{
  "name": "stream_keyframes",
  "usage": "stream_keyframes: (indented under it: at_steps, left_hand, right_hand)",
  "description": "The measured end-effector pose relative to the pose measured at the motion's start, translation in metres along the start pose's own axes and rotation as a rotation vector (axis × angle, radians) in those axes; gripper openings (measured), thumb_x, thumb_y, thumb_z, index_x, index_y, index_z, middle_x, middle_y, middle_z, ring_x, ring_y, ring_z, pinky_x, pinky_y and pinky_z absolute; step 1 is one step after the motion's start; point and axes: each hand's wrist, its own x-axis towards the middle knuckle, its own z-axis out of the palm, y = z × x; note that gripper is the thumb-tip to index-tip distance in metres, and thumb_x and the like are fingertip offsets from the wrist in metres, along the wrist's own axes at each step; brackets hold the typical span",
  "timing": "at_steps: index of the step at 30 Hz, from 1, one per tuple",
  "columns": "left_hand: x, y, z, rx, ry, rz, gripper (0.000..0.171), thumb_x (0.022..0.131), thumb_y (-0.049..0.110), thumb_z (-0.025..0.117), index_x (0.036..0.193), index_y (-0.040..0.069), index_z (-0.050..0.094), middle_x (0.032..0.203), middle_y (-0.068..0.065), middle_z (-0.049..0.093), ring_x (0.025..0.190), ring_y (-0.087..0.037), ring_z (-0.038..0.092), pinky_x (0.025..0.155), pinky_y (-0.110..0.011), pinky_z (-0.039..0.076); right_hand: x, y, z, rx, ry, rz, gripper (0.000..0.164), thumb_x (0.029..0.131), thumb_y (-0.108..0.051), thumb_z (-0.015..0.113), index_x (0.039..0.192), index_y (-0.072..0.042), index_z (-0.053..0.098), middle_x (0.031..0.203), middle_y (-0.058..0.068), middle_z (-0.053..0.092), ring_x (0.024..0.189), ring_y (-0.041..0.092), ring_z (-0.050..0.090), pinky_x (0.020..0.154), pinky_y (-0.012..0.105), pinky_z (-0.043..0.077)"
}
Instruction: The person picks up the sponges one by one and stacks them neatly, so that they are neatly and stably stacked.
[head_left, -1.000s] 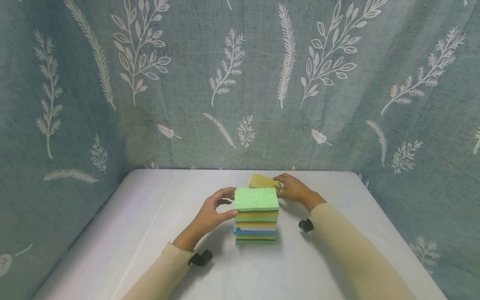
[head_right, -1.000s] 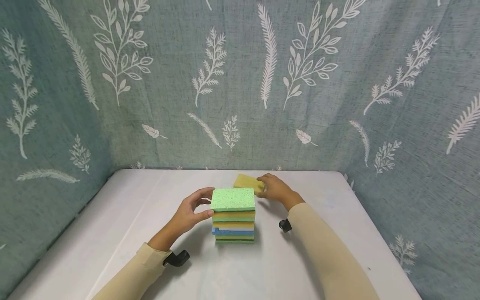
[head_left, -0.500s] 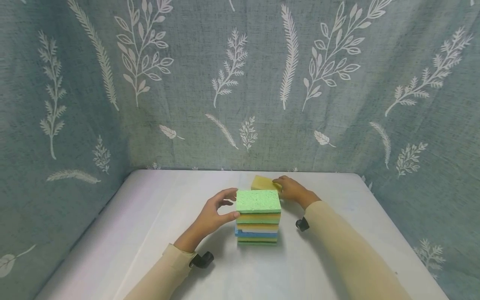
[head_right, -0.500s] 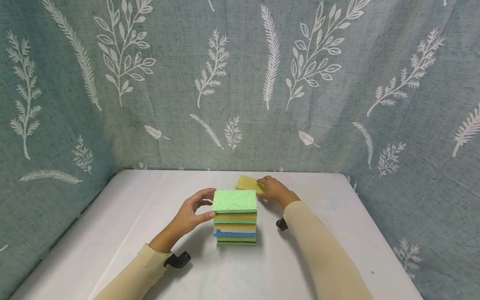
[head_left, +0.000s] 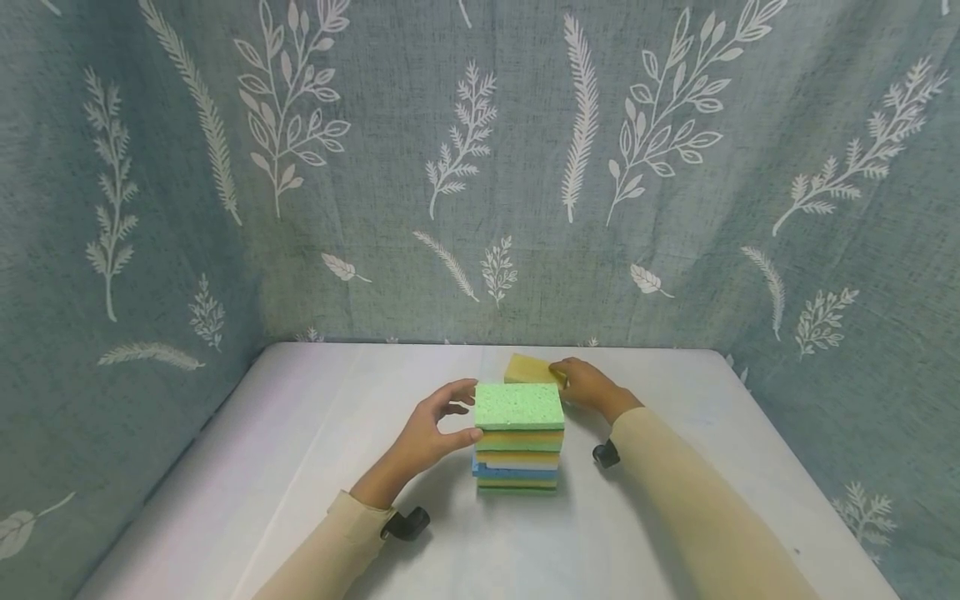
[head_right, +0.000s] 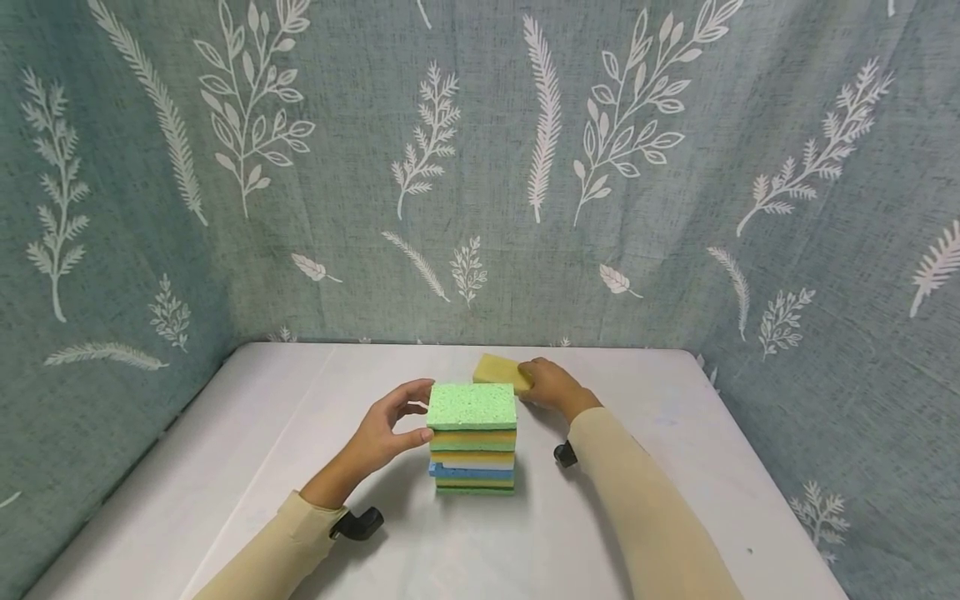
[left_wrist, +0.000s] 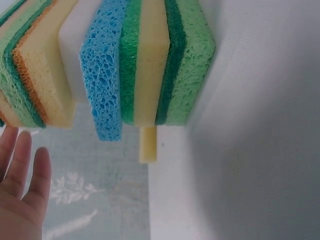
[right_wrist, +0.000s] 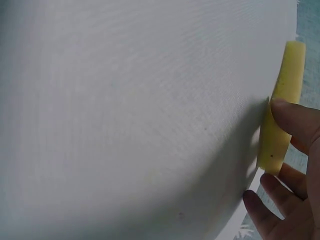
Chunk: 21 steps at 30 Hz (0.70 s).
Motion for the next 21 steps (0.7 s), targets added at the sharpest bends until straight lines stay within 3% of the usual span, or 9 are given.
stream_keyframes:
  at_steps: [9,21]
  left_hand:
    - [0.001,0.000,0.001,0.014,0.002,-0.005,0.063,0.082,0.007,0.076,0.138,0.000,0.048,0.119,-0.015,0.058,0.113,-0.040,0.052,0.096,-0.058,0.042]
    - [0.000,-0.001,0.002,0.023,0.003,-0.014,0.065,0.083,0.008,0.077,0.139,0.001,0.047,0.120,-0.016,0.058,0.113,-0.031,0.053,0.097,-0.058,0.042]
  right_hand:
    - [-0.008,0.005,-0.006,0.028,0.031,-0.033,0.052,0.089,-0.021,0.070,0.136,-0.004,0.055,0.134,0.017,0.053,0.122,0.035,0.049,0.106,0.049,0.036]
    - [-0.017,0.002,-0.022,-0.039,0.046,-0.097,0.055,0.090,-0.033,0.069,0.137,-0.007,0.054,0.136,0.015,0.052,0.126,0.035,0.047,0.105,0.051,0.036]
